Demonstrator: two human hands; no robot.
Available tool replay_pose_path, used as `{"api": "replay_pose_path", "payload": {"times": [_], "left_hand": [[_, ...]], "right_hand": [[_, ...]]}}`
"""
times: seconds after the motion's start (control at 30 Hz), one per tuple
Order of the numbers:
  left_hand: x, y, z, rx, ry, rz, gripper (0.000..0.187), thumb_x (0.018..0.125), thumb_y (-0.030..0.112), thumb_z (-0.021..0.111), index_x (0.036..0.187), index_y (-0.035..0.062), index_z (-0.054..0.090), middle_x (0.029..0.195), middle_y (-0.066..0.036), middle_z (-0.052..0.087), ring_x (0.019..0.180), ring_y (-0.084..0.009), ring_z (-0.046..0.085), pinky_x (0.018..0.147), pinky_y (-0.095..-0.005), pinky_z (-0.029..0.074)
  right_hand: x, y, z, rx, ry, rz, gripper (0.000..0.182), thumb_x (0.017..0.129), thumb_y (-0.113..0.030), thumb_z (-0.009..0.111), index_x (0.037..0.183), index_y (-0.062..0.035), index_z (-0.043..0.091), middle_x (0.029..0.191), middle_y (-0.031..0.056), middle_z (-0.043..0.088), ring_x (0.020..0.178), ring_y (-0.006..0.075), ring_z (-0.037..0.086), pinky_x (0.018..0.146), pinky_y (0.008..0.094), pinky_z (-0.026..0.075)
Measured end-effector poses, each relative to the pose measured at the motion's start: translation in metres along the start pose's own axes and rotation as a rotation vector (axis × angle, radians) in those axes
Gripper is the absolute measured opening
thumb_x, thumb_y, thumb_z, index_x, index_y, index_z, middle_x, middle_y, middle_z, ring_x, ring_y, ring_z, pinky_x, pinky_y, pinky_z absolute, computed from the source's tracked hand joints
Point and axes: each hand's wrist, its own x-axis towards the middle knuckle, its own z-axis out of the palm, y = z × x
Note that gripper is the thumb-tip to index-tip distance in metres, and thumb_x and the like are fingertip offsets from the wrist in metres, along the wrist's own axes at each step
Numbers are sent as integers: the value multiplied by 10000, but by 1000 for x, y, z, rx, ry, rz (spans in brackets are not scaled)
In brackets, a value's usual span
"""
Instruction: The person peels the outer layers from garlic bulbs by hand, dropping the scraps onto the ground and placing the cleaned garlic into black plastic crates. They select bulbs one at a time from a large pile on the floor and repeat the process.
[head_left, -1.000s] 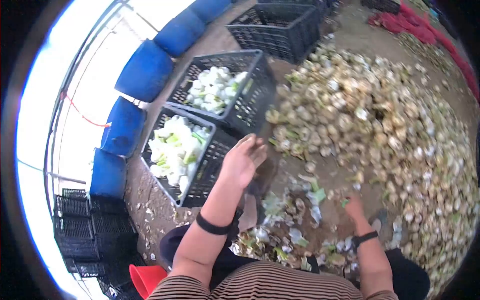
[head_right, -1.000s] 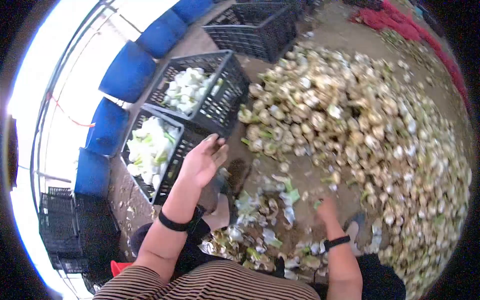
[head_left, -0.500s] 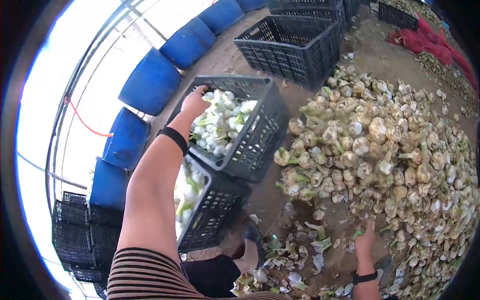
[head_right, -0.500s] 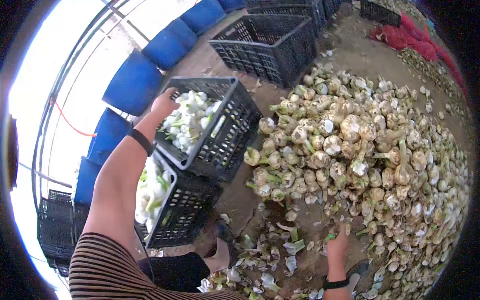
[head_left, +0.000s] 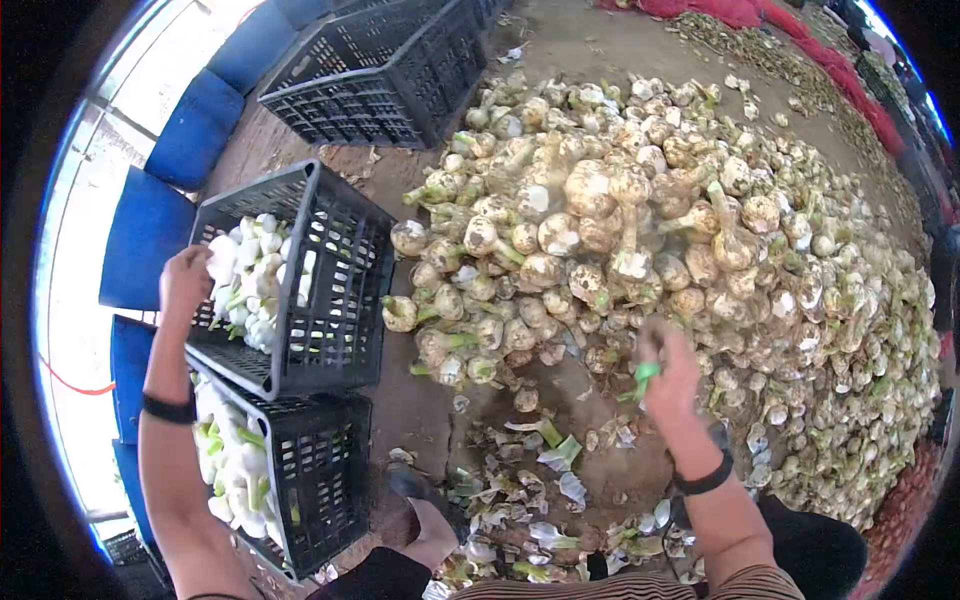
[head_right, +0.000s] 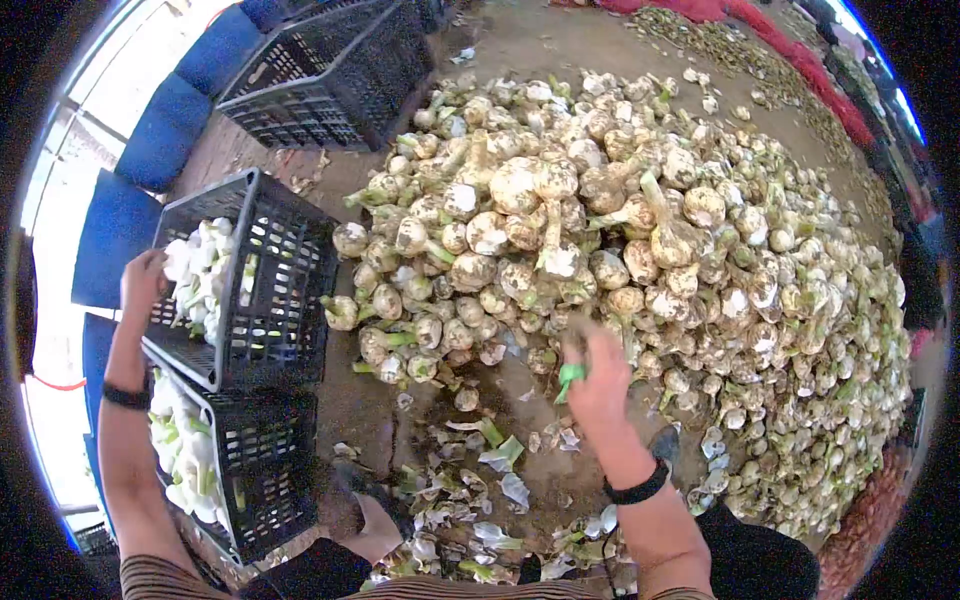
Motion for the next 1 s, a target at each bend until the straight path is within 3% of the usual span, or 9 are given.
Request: {"api": "replay_pose_path", "payload": {"times": [0.1,0.2,0.3,0.47,0.53,0.7,0.8,0.9,1.0], "left_hand": [[-55,-8,-84,-12,-116,-123,194,832,166,530,932,28,622,496,19,457,396,-56,425,356,-212,306],[-136,26,-123,154,-221,-381,306,777,134,589,1064,26,579,608,-43,531,494,-94,506,439,-236,408],[-187,-13,-139,544,-67,95,443,734,93,607,1165,28,528,871,-101,595,760,-145,578,661,-275,476],[-335,155,-126,-154,-337,-146,446,699,-27,592,1140,30,554,974,-89,595,837,-129,570,695,-262,469],[-385,183,-122,-233,-498,-35,465,658,-82,589,1111,17,558,982,-78,593,877,-124,572,765,-247,471],[-456,193,-62,-646,-642,-28,388,758,5,612,1139,15,543,1013,-60,592,907,-113,555,774,-242,456],[-470,187,-15,-793,-724,-90,481,796,63,594,1255,55,449,1049,-79,588,868,-111,546,734,-237,453],[-469,164,68,-691,-627,-6,611,798,202,603,1327,37,346,1057,-102,576,811,-117,540,653,-258,454],[-470,158,117,-977,-699,-351,620,812,182,593,1342,44,302,1067,-122,557,833,-148,544,685,-287,468]], "right_hand": [[64,-41,-17,-47,202,-168,429,833,-253,599,1167,-5,491,1120,194,551,1009,330,548,855,411,448],[126,-43,12,-107,119,-12,657,785,-297,659,1292,-20,345,1201,232,480,1079,366,489,894,458,413],[144,-45,27,-146,-21,103,740,769,-297,677,1349,-64,283,1214,239,484,1092,368,499,922,434,412],[105,-41,5,-19,-170,119,696,787,-132,627,1368,-176,248,1137,201,530,1025,344,525,840,475,439],[84,-3,9,-236,-290,39,622,794,-54,549,1349,-145,284,1093,206,552,989,341,547,803,470,454],[17,-13,2,-350,-140,-131,464,781,-7,474,1239,-48,419,971,225,586,815,394,562,748,453,460],[-23,-57,-21,-115,-111,21,441,765,-17,503,1203,-44,454,959,225,584,835,396,557,756,444,456],[-99,-98,-53,151,-283,-126,391,747,16,513,1135,-24,488,998,201,588,910,397,557,767,429,450],[-143,-121,-92,381,-311,-57,276,750,-13,548,1026,-12,559,949,196,606,905,386,563,766,428,439]]}}
